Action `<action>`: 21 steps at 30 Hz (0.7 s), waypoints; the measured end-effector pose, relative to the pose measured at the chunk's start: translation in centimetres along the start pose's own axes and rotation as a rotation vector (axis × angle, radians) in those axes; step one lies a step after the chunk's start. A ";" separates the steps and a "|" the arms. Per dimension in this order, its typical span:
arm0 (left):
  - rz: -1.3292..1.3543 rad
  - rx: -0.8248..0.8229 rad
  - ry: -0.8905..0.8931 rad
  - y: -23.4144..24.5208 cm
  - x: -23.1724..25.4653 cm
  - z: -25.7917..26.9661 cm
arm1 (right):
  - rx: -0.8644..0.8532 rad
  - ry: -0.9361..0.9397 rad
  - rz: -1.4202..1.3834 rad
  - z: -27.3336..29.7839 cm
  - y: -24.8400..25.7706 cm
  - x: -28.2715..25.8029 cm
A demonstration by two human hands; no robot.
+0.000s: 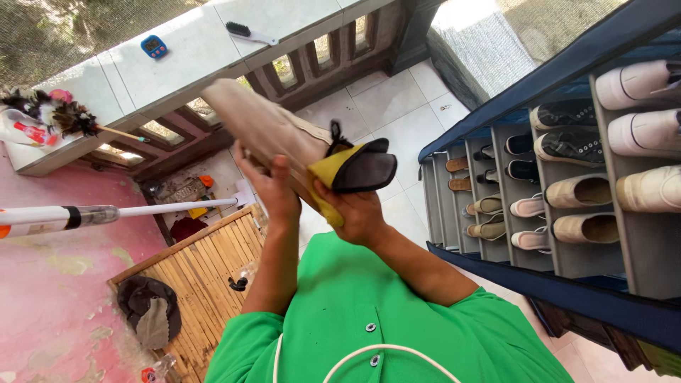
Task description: The person cleans a white shoe with a yellow cloth, wiping the upper, sides, and sole before placing it back on a shoe rack.
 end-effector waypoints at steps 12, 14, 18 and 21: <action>-0.287 -0.708 -0.033 -0.4 -1.7 4.8 | 0.237 -0.302 -0.424 -6.4 4.5 0.6; -0.252 -0.703 -0.036 0.8 -1.5 5.1 | 0.283 -0.357 -0.522 -6.6 4.2 -0.2; -0.050 -0.482 0.032 3.9 -2.0 2.5 | 0.065 -0.134 -0.165 -6.2 -0.3 -7.3; 0.246 -0.225 0.170 7.0 -2.7 -0.5 | -0.136 -0.049 -0.137 -4.7 -3.1 -10.7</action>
Point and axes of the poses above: each hand's wrist, its own z-axis away from the middle knuckle, its own y-axis out of the back of the hand, x = y × z, the point moved 8 cm from there along -z, towards the middle knuckle, and after that the axes turned 10 degrees about -y, right-handed, at the moved point
